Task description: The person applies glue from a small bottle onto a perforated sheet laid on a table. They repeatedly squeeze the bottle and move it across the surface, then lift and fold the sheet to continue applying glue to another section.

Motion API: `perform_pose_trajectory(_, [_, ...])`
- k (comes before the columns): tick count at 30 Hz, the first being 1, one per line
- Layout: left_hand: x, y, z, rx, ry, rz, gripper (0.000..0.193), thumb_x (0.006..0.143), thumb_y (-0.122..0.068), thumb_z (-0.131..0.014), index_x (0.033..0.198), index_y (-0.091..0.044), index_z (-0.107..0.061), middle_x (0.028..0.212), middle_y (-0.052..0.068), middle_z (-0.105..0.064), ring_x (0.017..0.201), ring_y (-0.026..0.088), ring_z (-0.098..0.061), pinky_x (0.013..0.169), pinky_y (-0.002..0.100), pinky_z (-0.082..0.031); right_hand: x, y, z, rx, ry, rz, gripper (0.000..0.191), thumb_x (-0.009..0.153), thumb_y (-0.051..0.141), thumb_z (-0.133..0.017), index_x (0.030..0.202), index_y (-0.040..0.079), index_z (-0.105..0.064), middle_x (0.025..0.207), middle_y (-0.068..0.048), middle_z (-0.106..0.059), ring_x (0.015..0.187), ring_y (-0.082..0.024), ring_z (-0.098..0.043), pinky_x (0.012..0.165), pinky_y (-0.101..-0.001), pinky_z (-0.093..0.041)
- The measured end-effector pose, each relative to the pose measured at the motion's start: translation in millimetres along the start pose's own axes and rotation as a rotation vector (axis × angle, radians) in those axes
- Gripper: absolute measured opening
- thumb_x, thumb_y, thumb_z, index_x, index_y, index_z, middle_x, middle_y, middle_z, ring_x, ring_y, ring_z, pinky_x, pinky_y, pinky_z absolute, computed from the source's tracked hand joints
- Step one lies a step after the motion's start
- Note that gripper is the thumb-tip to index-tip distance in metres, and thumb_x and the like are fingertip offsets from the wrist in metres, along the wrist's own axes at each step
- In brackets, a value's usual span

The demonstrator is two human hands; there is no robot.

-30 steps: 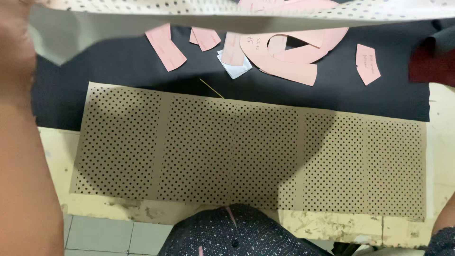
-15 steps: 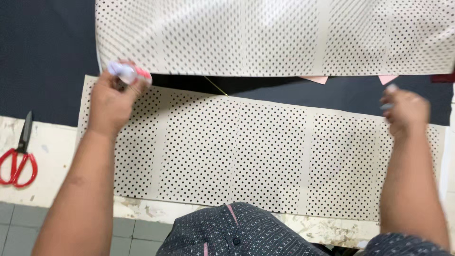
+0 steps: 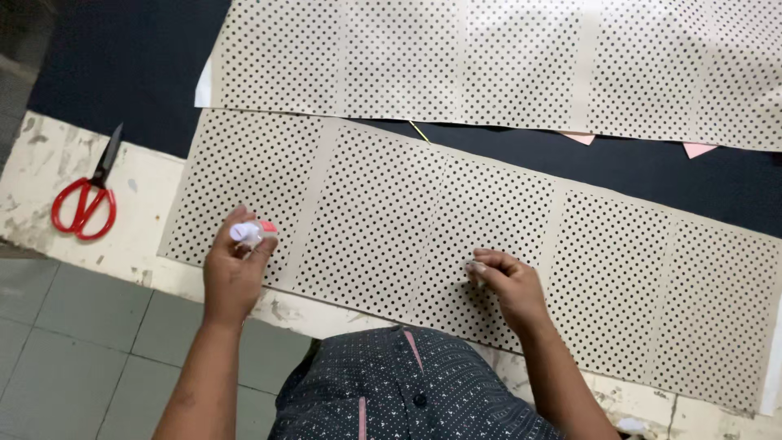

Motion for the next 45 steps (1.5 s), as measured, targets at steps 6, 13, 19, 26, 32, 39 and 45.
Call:
perform_pose_trajectory(6, [-53.3,35.8,32.9,0.094,0.064,0.153,0.043,0.09,-0.014,-0.076,0.131,-0.006,-0.065,0.117,0.012,-0.074,0.107,0.017,-0.071,0.09,0.03,-0.059,-13.6,-24.6,-103.8,-0.087,0.28,0.069,0.018,0.097,0.013,-0.06,0.107,-0.001,-0.064,0.094,-0.013,-0.076,0.078,-0.018,-0.071,0.074,-0.0347,-0.06])
perform_pose_trajectory(13, [-4.6,24.5,91.7,0.332,0.239,-0.185,0.049,0.08,-0.022,-0.084,0.124,-0.01,-0.067,0.118,0.012,-0.07,0.105,0.026,-0.068,0.091,0.039,-0.057,-47.6,17.3,-229.2,-0.254,0.205,0.271,0.027,0.095,0.008,-0.062,0.117,0.001,-0.075,0.102,-0.009,-0.073,0.087,-0.017,-0.068,0.082,-0.0325,-0.06])
perform_pose_trajectory(19, [41.4,17.7,156.7,0.333,0.442,-0.391,0.048,0.079,-0.027,-0.083,0.123,-0.013,-0.067,0.112,0.008,-0.069,0.103,0.03,-0.063,0.093,0.042,-0.05,-86.5,39.2,-364.6,-0.144,0.265,0.253,0.03,0.096,0.008,-0.062,0.124,0.005,-0.069,0.107,-0.007,-0.076,0.101,-0.02,-0.075,0.091,-0.0336,-0.062])
perform_pose_trajectory(26, [75.4,0.7,196.1,0.335,0.525,-0.461,0.054,0.075,-0.029,-0.087,0.124,-0.015,-0.069,0.108,0.007,-0.064,0.103,0.029,-0.059,0.092,0.042,-0.05,-118.0,97.7,-441.2,-0.117,0.289,0.518,0.012,0.096,0.003,-0.064,0.106,0.004,-0.071,0.107,-0.007,-0.073,0.101,-0.016,-0.072,0.091,-0.0311,-0.063])
perform_pose_trajectory(32, [96.9,-12.9,187.9,0.342,0.52,-0.517,0.056,0.074,-0.029,-0.087,0.125,-0.017,-0.069,0.108,0.006,-0.06,0.104,0.026,-0.056,0.09,0.039,-0.05,-104.0,111.4,-452.2,-0.21,0.244,0.418,0.01,0.092,0.007,-0.071,0.101,0.006,-0.073,0.089,-0.002,-0.074,0.081,-0.01,-0.067,0.071,-0.0245,-0.056])
perform_pose_trajectory(39, [114.4,-31.9,170.9,0.503,0.453,-0.557,0.047,0.075,-0.018,-0.085,0.12,-0.017,-0.073,0.106,0.008,-0.057,0.103,0.028,-0.054,0.087,0.039,-0.05,-59.9,108.8,-447.1,-0.125,0.229,0.393,0.011,0.094,0.01,-0.072,0.102,0.003,-0.076,0.083,-0.003,-0.073,0.071,-0.008,-0.061,0.061,-0.0228,-0.049])
perform_pose_trajectory(45, [116.9,-52.0,168.5,0.645,0.367,-0.851,0.049,0.077,-0.012,-0.079,0.126,-0.019,-0.074,0.112,0.007,-0.054,0.11,0.028,-0.049,0.095,0.04,-0.048,-35.4,79.7,-456.0,0.04,0.211,0.224,0.017,0.095,0.013,-0.069,0.105,-0.001,-0.074,0.088,-0.005,-0.076,0.08,-0.01,-0.069,0.074,-0.0256,-0.058])
Point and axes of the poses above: each hand's wrist, its own x-axis towards the middle knuckle, its own z-axis out of the back of the hand, y = z × x, the point moved 10 cm from there along x, towards the middle knuckle
